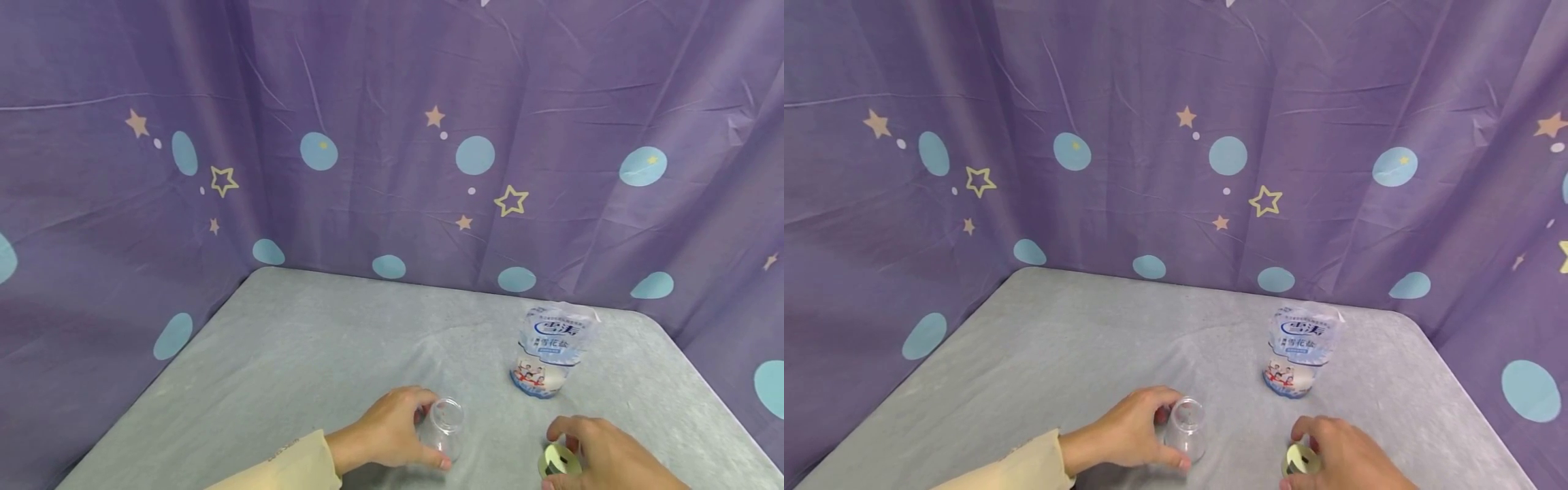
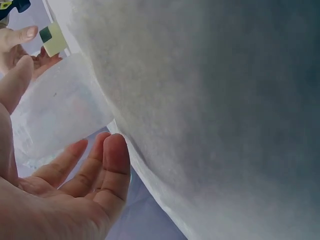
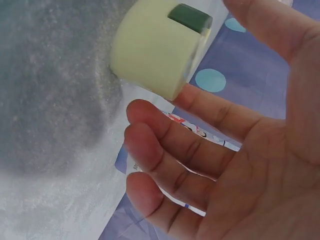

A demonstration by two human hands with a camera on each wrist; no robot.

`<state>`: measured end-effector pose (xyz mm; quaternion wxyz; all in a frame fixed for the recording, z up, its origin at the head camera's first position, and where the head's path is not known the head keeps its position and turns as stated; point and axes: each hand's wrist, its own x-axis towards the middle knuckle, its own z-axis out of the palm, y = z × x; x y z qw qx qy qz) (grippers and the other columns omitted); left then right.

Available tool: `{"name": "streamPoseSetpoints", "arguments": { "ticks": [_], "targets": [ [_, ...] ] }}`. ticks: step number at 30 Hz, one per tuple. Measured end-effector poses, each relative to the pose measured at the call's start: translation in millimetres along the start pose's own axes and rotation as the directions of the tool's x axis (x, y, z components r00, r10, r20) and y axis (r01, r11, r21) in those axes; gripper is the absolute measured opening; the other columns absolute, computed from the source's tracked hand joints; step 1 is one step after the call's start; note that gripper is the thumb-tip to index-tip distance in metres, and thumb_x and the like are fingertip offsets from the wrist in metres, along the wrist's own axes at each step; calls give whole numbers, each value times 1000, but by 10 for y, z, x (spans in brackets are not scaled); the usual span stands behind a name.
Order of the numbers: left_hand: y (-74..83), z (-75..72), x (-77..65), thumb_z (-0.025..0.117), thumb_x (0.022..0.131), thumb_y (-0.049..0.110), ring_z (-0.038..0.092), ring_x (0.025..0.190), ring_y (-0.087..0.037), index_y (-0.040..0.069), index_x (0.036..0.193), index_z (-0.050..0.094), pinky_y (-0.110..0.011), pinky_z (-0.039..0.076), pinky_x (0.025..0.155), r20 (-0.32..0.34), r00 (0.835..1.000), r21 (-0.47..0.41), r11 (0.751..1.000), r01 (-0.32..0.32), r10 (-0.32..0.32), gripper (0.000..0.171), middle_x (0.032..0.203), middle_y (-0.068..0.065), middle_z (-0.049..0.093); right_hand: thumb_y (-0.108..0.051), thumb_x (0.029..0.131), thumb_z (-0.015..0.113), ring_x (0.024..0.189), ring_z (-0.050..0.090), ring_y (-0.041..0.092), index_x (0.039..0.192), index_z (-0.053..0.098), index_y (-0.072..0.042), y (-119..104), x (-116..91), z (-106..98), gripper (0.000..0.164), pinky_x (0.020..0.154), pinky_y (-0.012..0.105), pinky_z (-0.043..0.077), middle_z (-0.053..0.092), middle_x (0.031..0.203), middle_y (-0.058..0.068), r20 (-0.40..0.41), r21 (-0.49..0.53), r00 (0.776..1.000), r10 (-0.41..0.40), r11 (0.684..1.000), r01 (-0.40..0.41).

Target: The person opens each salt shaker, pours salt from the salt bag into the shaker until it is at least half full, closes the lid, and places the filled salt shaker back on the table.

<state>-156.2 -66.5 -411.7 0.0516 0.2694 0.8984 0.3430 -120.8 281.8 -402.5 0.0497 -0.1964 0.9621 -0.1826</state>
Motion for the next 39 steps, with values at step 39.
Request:
{"name": "streamPoseSetpoints", "arguments": {
  "ticks": [39],
  "targets": [
    [229, -321, 201, 75, 86, 60, 58, 99, -7, 23, 125, 69, -28, 51, 85, -119, 989, -73, 993, -97, 88, 54, 117, 15, 66, -43, 77, 90, 80, 58, 2, 101, 73, -27, -60, 61, -29, 34, 66, 30, 49, 66, 92, -17, -371, 48, 929, -4, 999, 23]
  ]
}}
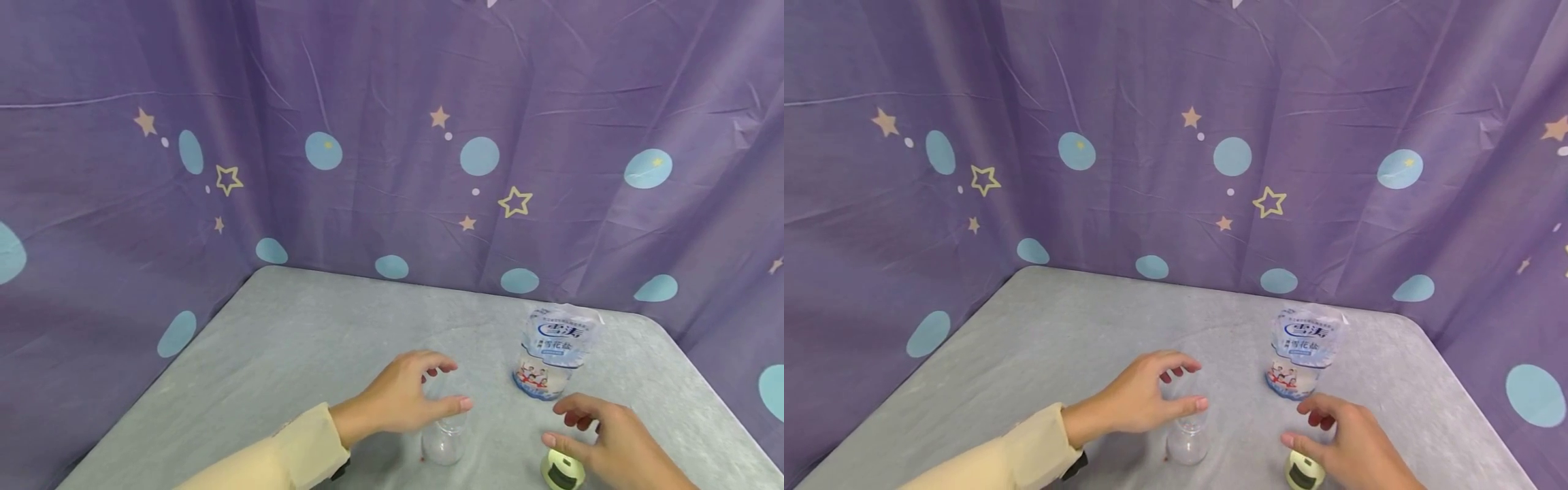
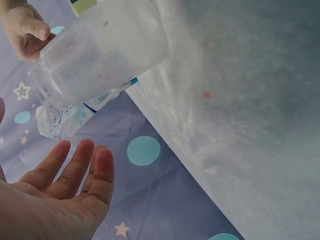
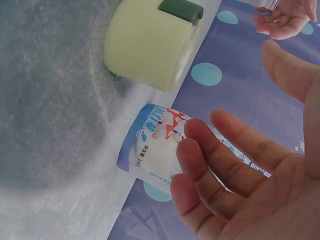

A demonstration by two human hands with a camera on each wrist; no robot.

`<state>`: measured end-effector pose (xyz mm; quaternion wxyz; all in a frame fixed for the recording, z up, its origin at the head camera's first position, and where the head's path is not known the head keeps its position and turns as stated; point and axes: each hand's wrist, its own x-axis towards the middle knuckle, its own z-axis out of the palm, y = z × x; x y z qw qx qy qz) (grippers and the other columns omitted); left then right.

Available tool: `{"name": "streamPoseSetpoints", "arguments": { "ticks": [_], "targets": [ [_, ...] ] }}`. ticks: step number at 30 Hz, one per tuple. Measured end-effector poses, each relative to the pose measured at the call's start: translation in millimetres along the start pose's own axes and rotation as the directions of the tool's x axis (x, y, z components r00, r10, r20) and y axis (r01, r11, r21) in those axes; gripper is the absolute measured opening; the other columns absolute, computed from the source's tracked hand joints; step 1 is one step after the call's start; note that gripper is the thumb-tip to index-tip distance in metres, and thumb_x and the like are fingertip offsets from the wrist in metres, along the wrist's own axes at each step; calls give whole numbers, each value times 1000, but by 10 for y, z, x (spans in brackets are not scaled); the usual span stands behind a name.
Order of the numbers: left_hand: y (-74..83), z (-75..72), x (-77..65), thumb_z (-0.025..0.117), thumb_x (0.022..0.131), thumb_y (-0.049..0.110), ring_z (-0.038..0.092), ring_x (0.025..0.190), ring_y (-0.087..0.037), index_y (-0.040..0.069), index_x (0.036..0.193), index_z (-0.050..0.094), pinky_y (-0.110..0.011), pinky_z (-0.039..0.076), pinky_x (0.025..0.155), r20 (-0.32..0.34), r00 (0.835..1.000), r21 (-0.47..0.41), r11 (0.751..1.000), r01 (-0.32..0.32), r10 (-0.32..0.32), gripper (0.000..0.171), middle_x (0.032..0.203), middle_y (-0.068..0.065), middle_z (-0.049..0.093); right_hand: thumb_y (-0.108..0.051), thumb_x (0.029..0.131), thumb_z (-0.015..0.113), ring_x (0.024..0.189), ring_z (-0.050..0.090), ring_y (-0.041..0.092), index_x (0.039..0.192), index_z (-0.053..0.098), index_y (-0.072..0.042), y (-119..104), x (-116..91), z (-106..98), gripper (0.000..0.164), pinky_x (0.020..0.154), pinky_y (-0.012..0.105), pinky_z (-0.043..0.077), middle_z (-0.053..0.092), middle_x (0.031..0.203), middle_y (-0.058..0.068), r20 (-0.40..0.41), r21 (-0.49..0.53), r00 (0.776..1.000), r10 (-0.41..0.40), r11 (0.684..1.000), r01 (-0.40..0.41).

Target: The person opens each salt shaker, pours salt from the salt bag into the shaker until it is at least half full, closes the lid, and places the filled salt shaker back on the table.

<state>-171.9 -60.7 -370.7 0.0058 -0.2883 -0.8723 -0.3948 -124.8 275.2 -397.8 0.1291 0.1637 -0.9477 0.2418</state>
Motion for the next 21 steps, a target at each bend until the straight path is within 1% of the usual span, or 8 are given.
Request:
{"name": "streamPoseSetpoints", "arguments": {
  "ticks": [2, 8, 16, 21],
  "targets": [
    [24, -3, 26, 74, 87, 61, 58, 101, -7, 24, 126, 69, -28, 50, 85, 4, 1000, 8, 1000, -5, 5, 54, 119, 15, 66, -42, 77, 89, 80, 58, 1, 101, 73, -27, 0, 6, -12, 33, 67, 30, 49, 66, 92, -17, -1, -2, 1000, 15, 1000, -15],
    [106, -22, 118, 73, 88, 61, 59, 104, -7, 23, 128, 69, -28, 50, 87, -3, 1000, 34, 999, -27, 27, 55, 121, 13, 66, -46, 80, 87, 80, 58, 2, 102, 73, -26, -7, 25, -46, 33, 68, 29, 50, 67, 92, -15, 42, -9, 994, 97, 995, -96],
    [179, -21, 213, 74, 89, 58, 58, 107, -5, 22, 130, 68, -27, 50, 90, 16, 999, 36, 999, -34, 34, 55, 123, 15, 66, -45, 79, 88, 80, 56, 2, 101, 73, -24, -6, 30, -71, 33, 68, 29, 49, 66, 90, -14, 32, -12, 992, 126, 992, -125],
    [216, -10, 276, 73, 89, 58, 58, 110, -6, 23, 131, 67, -28, 50, 92, 24, 999, 65, 997, -39, 38, 55, 125, 15, 66, -45, 78, 88, 80, 55, 2, 101, 73, -23, -1, 28, -83, 35, 68, 29, 49, 65, 91, -14, 19, -21, 991, 133, 991, -133]
  ]
}}
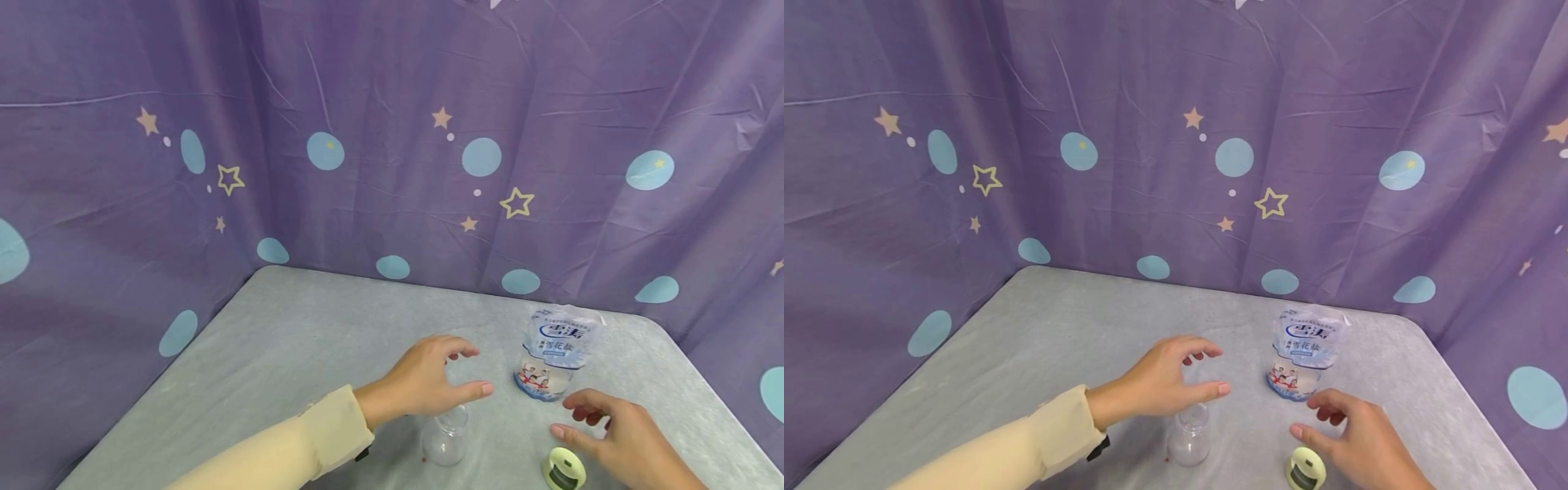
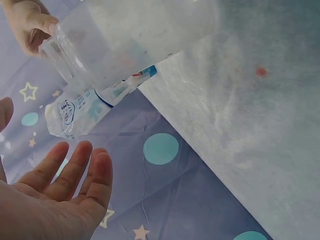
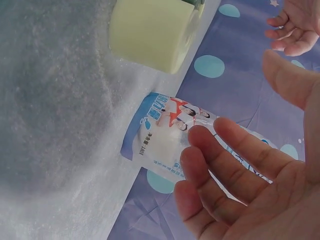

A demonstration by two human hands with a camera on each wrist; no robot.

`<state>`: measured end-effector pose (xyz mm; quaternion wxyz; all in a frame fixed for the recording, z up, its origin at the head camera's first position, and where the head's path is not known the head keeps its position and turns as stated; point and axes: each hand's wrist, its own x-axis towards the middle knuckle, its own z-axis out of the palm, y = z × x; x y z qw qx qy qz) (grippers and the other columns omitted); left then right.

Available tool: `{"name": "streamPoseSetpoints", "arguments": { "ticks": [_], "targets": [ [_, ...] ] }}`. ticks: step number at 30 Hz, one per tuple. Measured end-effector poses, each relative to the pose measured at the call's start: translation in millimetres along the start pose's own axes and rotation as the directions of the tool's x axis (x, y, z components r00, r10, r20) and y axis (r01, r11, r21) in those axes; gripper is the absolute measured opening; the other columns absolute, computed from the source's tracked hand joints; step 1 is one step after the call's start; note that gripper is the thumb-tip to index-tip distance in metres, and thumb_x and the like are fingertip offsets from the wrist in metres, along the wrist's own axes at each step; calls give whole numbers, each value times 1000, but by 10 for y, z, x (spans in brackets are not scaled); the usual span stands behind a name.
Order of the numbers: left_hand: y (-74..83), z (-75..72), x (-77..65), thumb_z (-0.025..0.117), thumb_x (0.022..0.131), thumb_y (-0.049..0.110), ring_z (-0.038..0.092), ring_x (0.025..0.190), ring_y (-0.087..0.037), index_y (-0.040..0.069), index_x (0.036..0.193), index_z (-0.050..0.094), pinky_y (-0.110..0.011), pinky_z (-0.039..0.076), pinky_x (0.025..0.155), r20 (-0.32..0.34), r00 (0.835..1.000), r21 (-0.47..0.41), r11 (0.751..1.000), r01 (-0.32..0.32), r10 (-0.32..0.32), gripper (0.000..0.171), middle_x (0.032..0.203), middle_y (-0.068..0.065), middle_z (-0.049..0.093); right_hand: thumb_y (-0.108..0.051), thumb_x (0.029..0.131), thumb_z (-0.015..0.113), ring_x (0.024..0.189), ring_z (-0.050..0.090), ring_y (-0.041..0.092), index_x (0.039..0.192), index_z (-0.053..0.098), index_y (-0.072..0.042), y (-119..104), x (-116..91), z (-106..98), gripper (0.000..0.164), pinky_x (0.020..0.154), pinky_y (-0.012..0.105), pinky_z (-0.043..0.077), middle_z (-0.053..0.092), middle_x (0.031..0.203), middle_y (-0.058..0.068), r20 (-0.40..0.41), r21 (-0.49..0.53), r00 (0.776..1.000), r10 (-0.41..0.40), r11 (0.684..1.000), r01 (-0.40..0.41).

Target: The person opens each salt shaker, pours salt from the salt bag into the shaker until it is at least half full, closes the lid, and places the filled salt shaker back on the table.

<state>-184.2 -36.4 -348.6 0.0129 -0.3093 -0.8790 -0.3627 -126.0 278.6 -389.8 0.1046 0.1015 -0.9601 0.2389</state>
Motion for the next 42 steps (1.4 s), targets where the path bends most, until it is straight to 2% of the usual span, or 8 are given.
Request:
{"name": "streamPoseSetpoints", "arguments": {
  "ticks": [7, 15, 20, 24, 31, 42],
  "targets": [
    [46, 12, 100, 74, 89, 55, 59, 110, -5, 21, 131, 68, -26, 48, 94, -28, 999, 41, 998, -43, 45, 54, 125, 13, 67, -39, 76, 91, 79, 56, 1, 98, 73, -25, 48, -2, 11, 32, 66, 28, 48, 66, 89, -15, -78, -1, 995, -59, 998, 60],
    [102, 21, 203, 75, 90, 54, 60, 110, -5, 20, 130, 68, -23, 48, 94, -37, 996, 86, 993, -80, 83, 53, 124, 12, 69, -38, 73, 93, 78, 57, -2, 98, 75, -22, 114, 22, -1, 35, 65, 28, 49, 68, 87, -14, -130, -17, 990, -49, 999, 47],
    [144, 29, 284, 74, 90, 55, 60, 111, -5, 20, 132, 68, -23, 48, 94, -17, 997, 95, 993, -76, 78, 55, 126, 11, 68, -35, 72, 94, 76, 56, -4, 98, 74, -21, 179, 39, 3, 36, 64, 27, 49, 68, 86, -13, -173, -12, 984, -52, 999, 51],
    [173, 49, 357, 74, 90, 56, 60, 110, -5, 19, 131, 68, -22, 47, 94, -15, 996, 119, 989, -89, 92, 55, 126, 11, 69, -34, 71, 95, 73, 57, -2, 100, 74, -19, 212, 58, -14, 38, 62, 27, 48, 69, 86, -9, -185, -14, 982, -31, 999, 29],
    [216, 81, 461, 75, 90, 54, 60, 111, -5, 19, 129, 69, -21, 47, 95, 0, 993, 144, 983, -117, 118, 53, 125, 11, 69, -38, 74, 93, 74, 60, 5, 107, 74, -12, 251, 91, -35, 47, 61, 27, 48, 72, 91, -1, -157, -15, 987, 28, 999, -31],
    [266, 122, 584, 75, 89, 54, 60, 112, -4, 20, 131, 68, -19, 46, 95, -6, 994, 164, 981, -104, 107, 55, 124, 12, 69, -36, 72, 94, 76, 57, -4, 110, 73, -12, 331, 137, -52, 50, 62, 28, 49, 75, 96, 1, -178, -10, 984, 18, 1000, -20]
  ]
}}
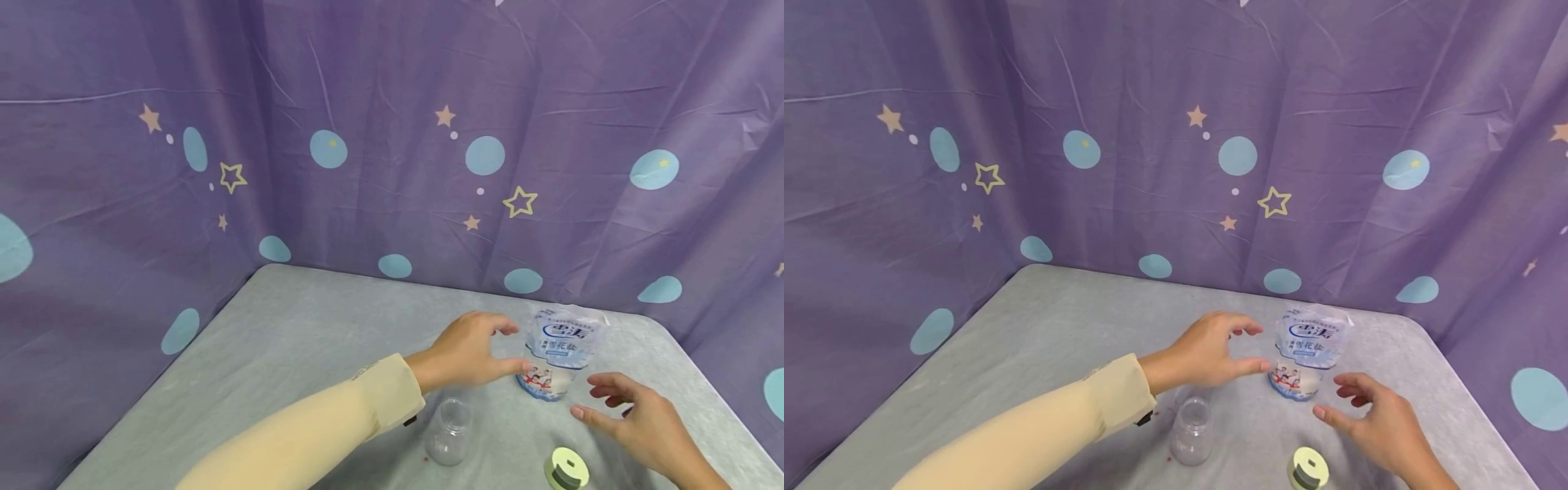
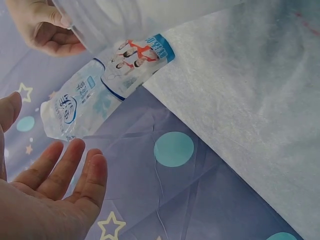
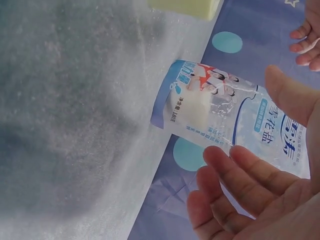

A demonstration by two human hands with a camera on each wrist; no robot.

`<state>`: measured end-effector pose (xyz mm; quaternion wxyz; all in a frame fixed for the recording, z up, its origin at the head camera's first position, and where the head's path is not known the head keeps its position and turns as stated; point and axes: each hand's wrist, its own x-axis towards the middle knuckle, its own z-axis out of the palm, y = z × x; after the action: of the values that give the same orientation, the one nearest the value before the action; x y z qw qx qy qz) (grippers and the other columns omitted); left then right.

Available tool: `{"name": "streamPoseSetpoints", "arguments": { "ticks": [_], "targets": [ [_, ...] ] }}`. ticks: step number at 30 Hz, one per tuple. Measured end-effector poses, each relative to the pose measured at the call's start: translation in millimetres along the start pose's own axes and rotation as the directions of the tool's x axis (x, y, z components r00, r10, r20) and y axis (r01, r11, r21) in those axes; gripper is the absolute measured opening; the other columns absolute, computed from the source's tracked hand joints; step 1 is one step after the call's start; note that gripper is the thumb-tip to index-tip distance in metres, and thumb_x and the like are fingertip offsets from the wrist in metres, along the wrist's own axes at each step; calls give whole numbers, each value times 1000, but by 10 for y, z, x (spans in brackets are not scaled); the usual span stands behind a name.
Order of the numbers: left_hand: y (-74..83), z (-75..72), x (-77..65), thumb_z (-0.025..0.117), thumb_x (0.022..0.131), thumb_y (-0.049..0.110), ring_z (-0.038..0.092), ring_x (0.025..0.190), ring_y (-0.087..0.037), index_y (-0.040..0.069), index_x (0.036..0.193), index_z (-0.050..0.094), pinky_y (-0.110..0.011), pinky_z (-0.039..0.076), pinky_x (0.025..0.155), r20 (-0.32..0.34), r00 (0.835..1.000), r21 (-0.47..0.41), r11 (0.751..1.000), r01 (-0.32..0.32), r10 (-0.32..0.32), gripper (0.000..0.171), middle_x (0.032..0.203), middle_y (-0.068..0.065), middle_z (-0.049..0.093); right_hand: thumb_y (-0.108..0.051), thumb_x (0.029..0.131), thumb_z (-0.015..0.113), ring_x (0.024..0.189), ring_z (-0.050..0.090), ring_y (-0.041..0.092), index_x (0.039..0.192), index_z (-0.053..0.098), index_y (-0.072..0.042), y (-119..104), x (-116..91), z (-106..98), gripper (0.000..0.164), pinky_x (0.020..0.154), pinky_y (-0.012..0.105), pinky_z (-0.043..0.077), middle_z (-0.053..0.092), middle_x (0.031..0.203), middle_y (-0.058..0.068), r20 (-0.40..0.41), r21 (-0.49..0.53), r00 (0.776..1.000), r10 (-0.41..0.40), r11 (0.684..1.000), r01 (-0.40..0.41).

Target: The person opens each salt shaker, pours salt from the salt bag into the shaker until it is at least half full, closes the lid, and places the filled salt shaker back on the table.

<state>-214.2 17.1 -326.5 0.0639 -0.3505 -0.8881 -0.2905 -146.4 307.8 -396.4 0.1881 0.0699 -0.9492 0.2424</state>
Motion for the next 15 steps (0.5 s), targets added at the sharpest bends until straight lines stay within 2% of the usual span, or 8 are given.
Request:
{"name": "streamPoseSetpoints", "arguments": {
  "ticks": [15],
  "targets": [
    [83, 73, 218, 75, 90, 52, 60, 115, -4, 19, 134, 66, -18, 45, 96, -12, 1000, 32, 999, -4, 5, 56, 126, 12, 68, -39, 75, 92, 81, 63, 7, 120, 70, -7, 98, 83, -19, 60, 64, 27, 49, 76, 103, 7, 54, 15, 996, 69, 997, -70]
  ]
}}
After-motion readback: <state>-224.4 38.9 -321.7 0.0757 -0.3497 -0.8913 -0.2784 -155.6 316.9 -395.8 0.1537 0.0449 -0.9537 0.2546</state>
